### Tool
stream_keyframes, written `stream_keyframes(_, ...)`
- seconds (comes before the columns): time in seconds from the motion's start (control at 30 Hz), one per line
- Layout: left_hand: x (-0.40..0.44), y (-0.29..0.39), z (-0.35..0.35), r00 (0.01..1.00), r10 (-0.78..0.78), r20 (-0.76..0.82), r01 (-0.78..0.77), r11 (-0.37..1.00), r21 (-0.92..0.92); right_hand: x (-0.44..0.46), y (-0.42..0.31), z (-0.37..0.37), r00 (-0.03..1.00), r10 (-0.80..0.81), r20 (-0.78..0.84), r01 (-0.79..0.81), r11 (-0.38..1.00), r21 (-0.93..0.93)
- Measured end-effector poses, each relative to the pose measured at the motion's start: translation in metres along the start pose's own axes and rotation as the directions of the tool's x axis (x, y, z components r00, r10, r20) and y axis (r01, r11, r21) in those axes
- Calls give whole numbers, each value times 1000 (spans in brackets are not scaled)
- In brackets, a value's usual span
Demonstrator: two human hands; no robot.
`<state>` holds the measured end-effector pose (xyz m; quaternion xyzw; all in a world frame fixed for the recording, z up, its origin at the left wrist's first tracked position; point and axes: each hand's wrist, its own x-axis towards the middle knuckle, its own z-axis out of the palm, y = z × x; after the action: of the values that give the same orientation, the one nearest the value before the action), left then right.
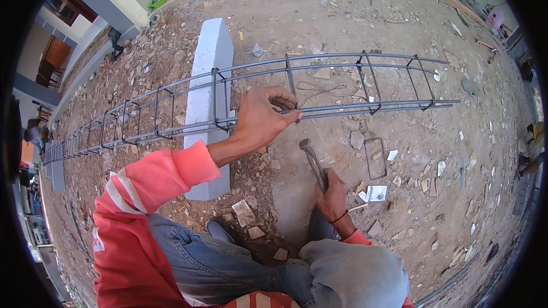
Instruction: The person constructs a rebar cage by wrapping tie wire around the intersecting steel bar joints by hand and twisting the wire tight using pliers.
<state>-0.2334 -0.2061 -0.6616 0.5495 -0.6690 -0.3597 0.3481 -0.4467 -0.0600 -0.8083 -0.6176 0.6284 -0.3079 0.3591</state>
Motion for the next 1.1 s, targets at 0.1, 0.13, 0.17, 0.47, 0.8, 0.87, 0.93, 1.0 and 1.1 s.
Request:
stream_keyframes(0.1,-1,2,-1,1000,-2,13,2,1000,9,-4,17,-11,995,-99,16,100,966,-237)
stream_keyframes(0.13,-2,3,-1,1000,-8,11,8,1000,3,-2,18,-15,974,-224,17,220,934,-281)
stream_keyframes(0.17,-2,5,-2,1000,-28,12,28,1000,-2,1,13,-19,938,-346,23,334,886,-322)
stream_keyframes(0.47,0,2,0,1000,-27,1,27,999,-31,105,-76,-34,960,-171,222,-67,630,773)
stream_keyframes(0.8,-4,-4,3,997,65,-28,-65,998,-18,95,-99,-17,916,-343,-206,271,911,-312)
stream_keyframes(0.87,-5,-9,6,995,92,-47,-92,996,-13,90,-100,-17,859,-432,-274,308,864,-399)
stream_keyframes(0.93,-7,-12,8,992,109,-66,-110,994,-9,83,-104,-16,792,-519,-322,334,810,-482)
stream_keyframes(1.0,-9,-13,9,968,219,-119,-217,976,29,77,-116,-18,810,-501,-304,279,786,-552)
stream_keyframes(1.1,-13,-17,9,952,288,-104,-285,958,44,78,-120,-24,709,-630,-318,365,713,-598)
